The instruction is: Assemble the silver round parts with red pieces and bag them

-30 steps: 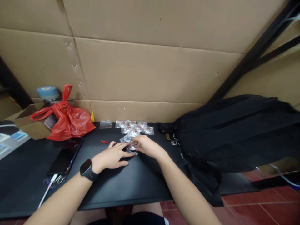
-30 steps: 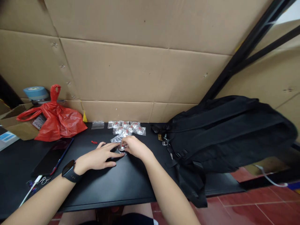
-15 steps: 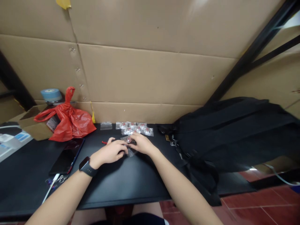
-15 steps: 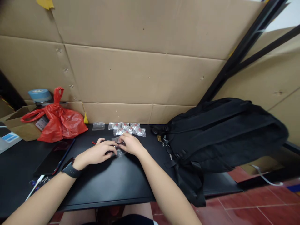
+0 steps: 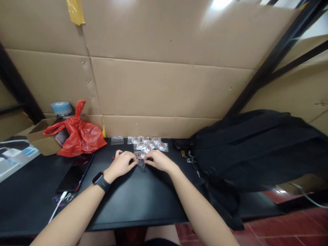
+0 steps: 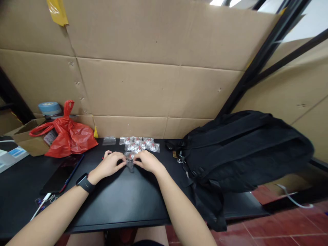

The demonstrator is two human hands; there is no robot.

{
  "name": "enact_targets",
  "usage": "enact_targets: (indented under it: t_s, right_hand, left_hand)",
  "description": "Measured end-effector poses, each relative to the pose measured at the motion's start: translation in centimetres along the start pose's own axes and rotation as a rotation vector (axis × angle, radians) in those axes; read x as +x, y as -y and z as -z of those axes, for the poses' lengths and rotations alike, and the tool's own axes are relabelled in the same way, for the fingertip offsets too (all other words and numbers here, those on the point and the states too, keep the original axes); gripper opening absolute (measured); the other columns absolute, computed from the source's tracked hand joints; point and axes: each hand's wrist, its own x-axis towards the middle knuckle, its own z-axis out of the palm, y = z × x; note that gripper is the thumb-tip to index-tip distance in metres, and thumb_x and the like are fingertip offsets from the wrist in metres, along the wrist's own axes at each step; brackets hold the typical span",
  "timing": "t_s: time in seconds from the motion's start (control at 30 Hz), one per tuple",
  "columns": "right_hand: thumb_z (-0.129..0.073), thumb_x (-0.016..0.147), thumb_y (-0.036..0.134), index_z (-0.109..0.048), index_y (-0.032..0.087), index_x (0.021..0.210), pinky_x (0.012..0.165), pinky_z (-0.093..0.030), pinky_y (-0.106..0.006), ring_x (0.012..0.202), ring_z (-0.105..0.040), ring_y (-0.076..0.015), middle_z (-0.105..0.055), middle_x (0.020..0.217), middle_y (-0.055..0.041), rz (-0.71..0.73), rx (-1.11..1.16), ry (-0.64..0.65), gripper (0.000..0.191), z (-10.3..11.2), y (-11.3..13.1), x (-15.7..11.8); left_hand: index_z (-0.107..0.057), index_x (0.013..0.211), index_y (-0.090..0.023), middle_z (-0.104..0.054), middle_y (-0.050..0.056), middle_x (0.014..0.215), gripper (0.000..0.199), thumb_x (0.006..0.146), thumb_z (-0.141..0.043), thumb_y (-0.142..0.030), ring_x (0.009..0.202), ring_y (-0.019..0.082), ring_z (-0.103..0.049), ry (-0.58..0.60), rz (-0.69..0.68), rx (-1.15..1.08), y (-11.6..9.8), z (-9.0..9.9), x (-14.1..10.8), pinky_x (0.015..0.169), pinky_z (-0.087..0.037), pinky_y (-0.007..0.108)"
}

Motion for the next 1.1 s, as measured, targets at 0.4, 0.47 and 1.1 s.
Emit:
enact_targets:
  t_s: [0.4, 0.47, 1.1]
  right_hand:
    - [-0.054, 0.091, 0.021, -0.068, 0.017, 0.071, 0.090, -0.045, -0.032, 0.100, -0.060, -0.0233, -0.065, 0.096, -0.0100, -0.227, -0.255, -0.125, 0.025, -1.6, 1.2, 0.6]
    - [-0.055, 0.091, 0.024, -0.068, 0.017, 0.069, 0.087, -0.046, -0.032, 0.102, -0.060, -0.0250, -0.066, 0.098, -0.0112, -0.275, -0.308, -0.122, 0.027, -2.0, 1.6, 0.8]
    - [-0.072, 0.081, 0.034, -0.068, 0.021, 0.096, 0.076, -0.044, -0.025, 0.092, -0.064, -0.0197, -0.068, 0.102, -0.0062, -0.422, -0.171, 0.004, 0.021, 2.9, -2.7, -1.7]
  left_hand:
    - [-0.062, 0.082, -0.021, -0.070, 0.004, 0.094, 0.015, 0.089, -0.057, -0.033, 0.099, 0.026, -0.059, -0.214, 0.213, 0.057, -0.1, -1.0, 0.8, 0.086, -0.031, 0.038]
    - [-0.061, 0.091, -0.022, -0.069, 0.005, 0.099, 0.015, 0.091, -0.055, -0.035, 0.101, 0.024, -0.058, -0.185, 0.094, 0.048, -0.4, -0.9, 0.5, 0.085, -0.032, 0.037]
    - [-0.064, 0.103, -0.025, -0.077, 0.002, 0.094, 0.015, 0.094, -0.054, -0.030, 0.096, 0.023, -0.068, -0.309, 0.273, -0.100, 3.1, -0.9, 3.4, 0.090, -0.029, 0.037]
